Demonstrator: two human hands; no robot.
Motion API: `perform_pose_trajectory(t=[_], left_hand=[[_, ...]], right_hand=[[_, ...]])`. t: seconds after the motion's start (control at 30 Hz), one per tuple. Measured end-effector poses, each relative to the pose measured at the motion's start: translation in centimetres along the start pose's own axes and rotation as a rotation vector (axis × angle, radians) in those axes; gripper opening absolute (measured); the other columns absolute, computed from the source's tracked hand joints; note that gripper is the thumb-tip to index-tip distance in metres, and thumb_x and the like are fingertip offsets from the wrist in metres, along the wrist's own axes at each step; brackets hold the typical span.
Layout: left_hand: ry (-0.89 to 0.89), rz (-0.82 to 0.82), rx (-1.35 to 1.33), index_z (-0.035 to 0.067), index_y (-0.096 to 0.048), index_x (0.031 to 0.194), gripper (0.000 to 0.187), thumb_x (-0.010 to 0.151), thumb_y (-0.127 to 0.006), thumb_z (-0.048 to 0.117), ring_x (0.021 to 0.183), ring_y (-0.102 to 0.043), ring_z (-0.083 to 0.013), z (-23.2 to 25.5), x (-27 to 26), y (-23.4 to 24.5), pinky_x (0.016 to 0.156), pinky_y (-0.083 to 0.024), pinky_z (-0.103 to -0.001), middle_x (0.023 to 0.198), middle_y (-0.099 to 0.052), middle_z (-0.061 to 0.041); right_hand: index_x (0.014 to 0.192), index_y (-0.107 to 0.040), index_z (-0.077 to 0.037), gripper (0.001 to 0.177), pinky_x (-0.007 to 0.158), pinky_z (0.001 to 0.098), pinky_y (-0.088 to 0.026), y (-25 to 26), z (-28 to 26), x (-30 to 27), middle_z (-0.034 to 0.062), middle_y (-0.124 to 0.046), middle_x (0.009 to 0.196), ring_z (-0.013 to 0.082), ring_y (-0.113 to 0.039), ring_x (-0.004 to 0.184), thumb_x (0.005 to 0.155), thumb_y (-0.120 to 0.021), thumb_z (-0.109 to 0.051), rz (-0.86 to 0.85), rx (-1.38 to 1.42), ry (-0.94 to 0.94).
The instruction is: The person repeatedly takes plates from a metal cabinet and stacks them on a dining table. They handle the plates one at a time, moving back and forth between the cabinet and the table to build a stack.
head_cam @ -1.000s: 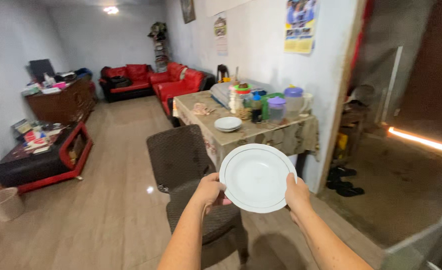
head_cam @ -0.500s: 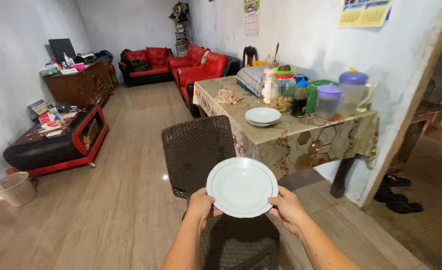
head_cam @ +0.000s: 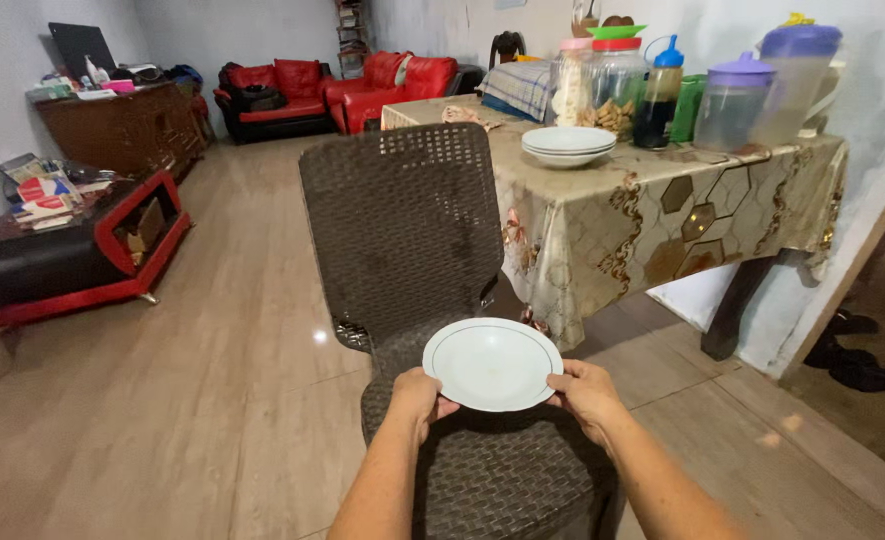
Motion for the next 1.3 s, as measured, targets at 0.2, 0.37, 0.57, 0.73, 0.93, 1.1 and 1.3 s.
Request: perform_pose_trajectory(t=[0.2, 0.37, 0.57, 0.73, 0.93, 1.1, 1.3], left_hand=[[-0.047, 0.048, -0.004, -0.002, -0.070, 0.114, 0.031, 0.092, -0.048, -0.003, 0.079, -0.071, -0.0237, -4.6, 4.5, 2.6, 0.064, -0.062, -0.035, 0.101, -0.075, -0.016], [-0.029, 0.104, -0.006, -0.003, -0.070, 0.113, 0.031, 0.093, -0.046, -0.003, 0.080, -0.072, -0.0239, -6.5, 5.8, 4.0, 0.064, -0.063, -0.036, 0.100, -0.075, -0.015], [-0.085, 0.187, 0.031, -0.008, -0.071, 0.114, 0.031, 0.091, -0.052, -0.001, 0.079, -0.073, -0.0285, -8.9, 7.9, 5.6, 0.062, -0.060, -0.036, 0.101, -0.075, -0.021], [-0.346, 0.560, 0.529, -0.011, -0.057, 0.129, 0.060, 0.075, -0.074, 0.008, 0.107, -0.068, -0.0349, -3.0, 5.2, 5.9, 0.087, -0.051, -0.041, 0.120, -0.062, -0.027], [-0.240, 0.274, 0.333, 0.000, -0.071, 0.116, 0.034, 0.088, -0.068, 0.019, 0.087, -0.070, -0.0222, 10.3, -3.4, -5.3, 0.080, -0.055, -0.039, 0.100, -0.076, -0.013], [-0.243, -0.112, 0.100, -0.005, -0.074, 0.094, 0.019, 0.091, -0.060, 0.009, 0.059, -0.063, -0.0154, 22.4, -14.5, -18.1, 0.050, -0.050, -0.032, 0.081, -0.069, -0.011], [-0.249, -0.259, 0.084, 0.003, -0.070, 0.093, 0.018, 0.096, -0.059, 0.017, 0.056, -0.061, -0.0150, 30.6, -26.9, -29.0, 0.047, -0.049, -0.030, 0.079, -0.069, -0.008]], right_hand=[[0.110, -0.072, 0.009, 0.022, 0.073, 0.0319, -0.059, -1.2, 6.1, 3.4, 0.0145, -0.076, 0.095, 0.0198, -0.071, 0.079, 0.091, -0.065, -0.001, -0.004, -0.024, 0.044], [0.114, -0.072, 0.007, 0.026, 0.077, 0.0320, -0.060, -2.7, 8.0, 3.5, 0.0127, -0.077, 0.100, 0.0186, -0.072, 0.083, 0.091, -0.064, -0.001, 0.013, -0.043, 0.036], [0.116, -0.071, 0.006, 0.026, 0.075, 0.0308, -0.059, -3.6, 8.1, 3.4, 0.0122, -0.076, 0.101, 0.0185, -0.070, 0.085, 0.094, -0.063, -0.006, 0.074, -0.126, 0.007], [0.111, -0.069, 0.006, 0.025, 0.068, 0.0367, -0.060, -2.4, 4.1, 1.1, 0.0119, -0.068, 0.096, 0.0214, -0.064, 0.081, 0.097, -0.069, -0.015, 0.110, -0.188, -0.121], [0.104, -0.071, -0.005, 0.015, 0.066, 0.0370, -0.058, 2.4, -11.2, -4.7, 0.0063, -0.069, 0.094, 0.0189, -0.064, 0.081, 0.096, -0.065, -0.017, 0.197, -0.177, -0.124], [0.102, -0.068, -0.004, 0.016, 0.066, 0.0371, -0.059, 8.0, -26.9, -11.2, 0.0079, -0.067, 0.093, 0.0202, -0.065, 0.079, 0.098, -0.064, -0.018, 0.219, -0.166, -0.068], [0.097, -0.067, -0.001, 0.019, 0.061, 0.0335, -0.058, 17.5, -41.0, -22.8, 0.0095, -0.068, 0.089, 0.0186, -0.066, 0.075, 0.097, -0.062, -0.019, 0.251, -0.171, 0.056]])
Point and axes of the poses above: each hand's wrist, its own x-axis towards the middle knuckle, its own y-axis out of the back of the hand, z = x × y, the point moved 7 cm from there along x, towards the middle knuckle
